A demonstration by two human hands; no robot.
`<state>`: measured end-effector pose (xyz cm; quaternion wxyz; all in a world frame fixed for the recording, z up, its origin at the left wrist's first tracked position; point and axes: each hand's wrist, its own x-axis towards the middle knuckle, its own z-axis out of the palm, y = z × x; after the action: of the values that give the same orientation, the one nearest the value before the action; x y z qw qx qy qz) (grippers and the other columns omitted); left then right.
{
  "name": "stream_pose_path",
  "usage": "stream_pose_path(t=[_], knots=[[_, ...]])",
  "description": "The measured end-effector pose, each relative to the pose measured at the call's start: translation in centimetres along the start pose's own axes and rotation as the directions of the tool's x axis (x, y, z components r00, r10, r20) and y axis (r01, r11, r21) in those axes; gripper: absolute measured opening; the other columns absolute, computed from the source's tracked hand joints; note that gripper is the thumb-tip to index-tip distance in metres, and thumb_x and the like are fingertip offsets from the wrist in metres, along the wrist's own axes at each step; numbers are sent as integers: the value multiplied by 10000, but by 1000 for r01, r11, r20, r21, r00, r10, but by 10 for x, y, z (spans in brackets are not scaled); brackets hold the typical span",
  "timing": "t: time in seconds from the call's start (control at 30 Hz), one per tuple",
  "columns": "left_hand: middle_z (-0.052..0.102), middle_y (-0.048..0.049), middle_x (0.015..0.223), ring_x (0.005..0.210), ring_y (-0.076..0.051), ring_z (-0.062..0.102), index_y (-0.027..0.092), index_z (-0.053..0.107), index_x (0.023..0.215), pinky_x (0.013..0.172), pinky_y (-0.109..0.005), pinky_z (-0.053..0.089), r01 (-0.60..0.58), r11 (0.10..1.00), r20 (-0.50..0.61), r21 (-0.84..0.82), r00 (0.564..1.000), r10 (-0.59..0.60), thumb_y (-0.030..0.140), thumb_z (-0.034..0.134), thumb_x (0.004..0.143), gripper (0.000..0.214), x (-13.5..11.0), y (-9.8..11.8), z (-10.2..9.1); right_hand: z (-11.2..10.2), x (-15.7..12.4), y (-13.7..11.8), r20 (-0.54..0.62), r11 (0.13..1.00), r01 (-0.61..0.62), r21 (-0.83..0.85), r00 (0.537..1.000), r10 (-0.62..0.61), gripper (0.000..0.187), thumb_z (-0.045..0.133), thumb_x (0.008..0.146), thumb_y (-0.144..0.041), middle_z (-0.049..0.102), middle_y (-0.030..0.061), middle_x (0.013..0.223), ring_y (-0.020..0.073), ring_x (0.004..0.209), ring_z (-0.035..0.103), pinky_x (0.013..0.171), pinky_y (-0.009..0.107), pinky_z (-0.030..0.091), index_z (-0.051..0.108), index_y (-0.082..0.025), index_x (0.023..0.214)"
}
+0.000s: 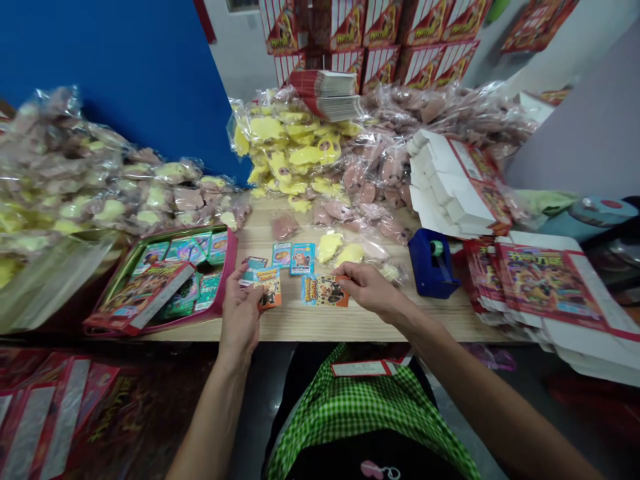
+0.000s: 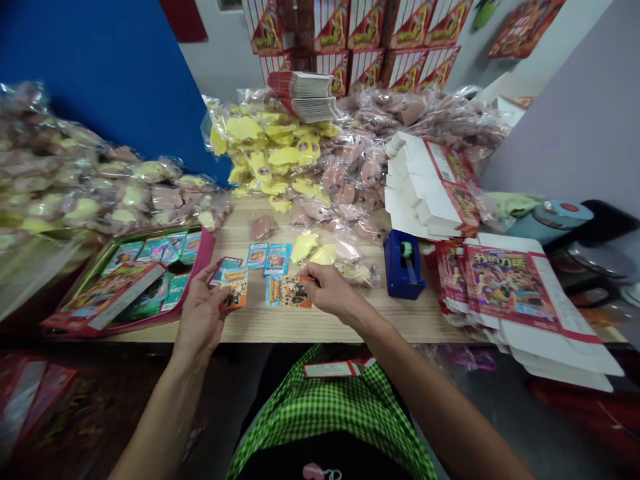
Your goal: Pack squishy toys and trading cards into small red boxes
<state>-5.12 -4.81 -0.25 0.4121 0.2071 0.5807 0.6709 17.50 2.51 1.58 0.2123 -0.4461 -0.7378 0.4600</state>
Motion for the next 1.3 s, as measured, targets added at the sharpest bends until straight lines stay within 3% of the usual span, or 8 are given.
stream_pose_path(t=[0.17, 0.27, 0.37, 0.47, 0.67, 0.9, 1.13, 1.3], knots=[[736, -35, 875, 695, -132, 644, 146, 719, 1022, 612, -224, 517, -37, 991, 35, 132, 999, 33, 386, 809, 614, 482, -7, 0, -10, -19, 9, -15, -119, 977, 5, -213, 992, -31, 132, 517, 905, -191, 512, -29, 645, 144, 574, 452, 533, 244, 304, 509, -203, 774], [760, -45, 885, 715, -146, 668, 142, 730, 1031, 635, -235, 531, -35, 993, -10, 114, 999, 36, 415, 823, 594, 523, -7, 2, -16, -23, 23, -38, -203, 923, 13, -385, 974, -99, 52, 565, 908, -181, 617, 60, 798, 205, 712, 539, 624, 293, 347, 563, -173, 857], [764, -40, 855, 678, -134, 658, 139, 737, 1019, 622, -232, 527, -49, 993, -22, 105, 998, 52, 425, 830, 591, 523, -8, 4, -14, -7, 48, -64, -181, 696, 34, -718, 955, -234, 210, 492, 912, -59, 649, 196, 1082, 301, 958, 585, 791, 380, 401, 601, -92, 1088], [763, -35, 855, 684, -128, 657, 143, 743, 1018, 632, -228, 528, -79, 990, -4, 117, 997, 80, 429, 828, 615, 501, -12, 5, -8, 26, 76, -76, -23, 470, 96, -878, 970, -241, 324, 418, 908, 31, 664, 243, 1111, 333, 1019, 609, 882, 463, 418, 628, -39, 1143], [770, -52, 903, 741, -146, 683, 141, 722, 1051, 683, -242, 548, -106, 981, 15, 161, 994, 105, 465, 819, 669, 510, -13, 8, -17, 75, 85, -52, 295, 397, 310, -864, 950, -100, 99, 628, 851, -64, 717, 179, 934, 299, 915, 661, 795, 419, 488, 713, -102, 886], [767, -68, 1046, 894, -190, 730, 198, 499, 1355, 793, -297, 572, -161, 984, 52, 78, 986, 157, 387, 828, 695, 761, 3, 0, -25, 53, 58, -24, 353, 331, 402, -854, 914, -201, 345, 596, 870, -86, 617, 231, 1174, 328, 1089, 585, 891, 424, 466, 608, -56, 1214], [700, 5, 732, 654, -165, 662, 185, 622, 883, 617, -268, 527, -99, 983, 143, 153, 987, 78, 439, 790, 626, 398, 37, -17, 3, 37, 66, -20, 410, 325, 466, -823, 883, -228, 396, 610, 852, -69, 642, 195, 1128, 327, 1069, 577, 961, 440, 398, 588, -42, 1246], [636, 24, 640, 554, -145, 590, 194, 589, 811, 531, -248, 469, -102, 980, 166, 172, 983, 73, 458, 743, 620, 361, 61, -20, 23, 25, 67, -28, 344, 425, 420, -802, 906, -246, 242, 537, 904, -39, 676, 193, 1119, 309, 1083, 590, 941, 396, 400, 678, -70, 1098]])
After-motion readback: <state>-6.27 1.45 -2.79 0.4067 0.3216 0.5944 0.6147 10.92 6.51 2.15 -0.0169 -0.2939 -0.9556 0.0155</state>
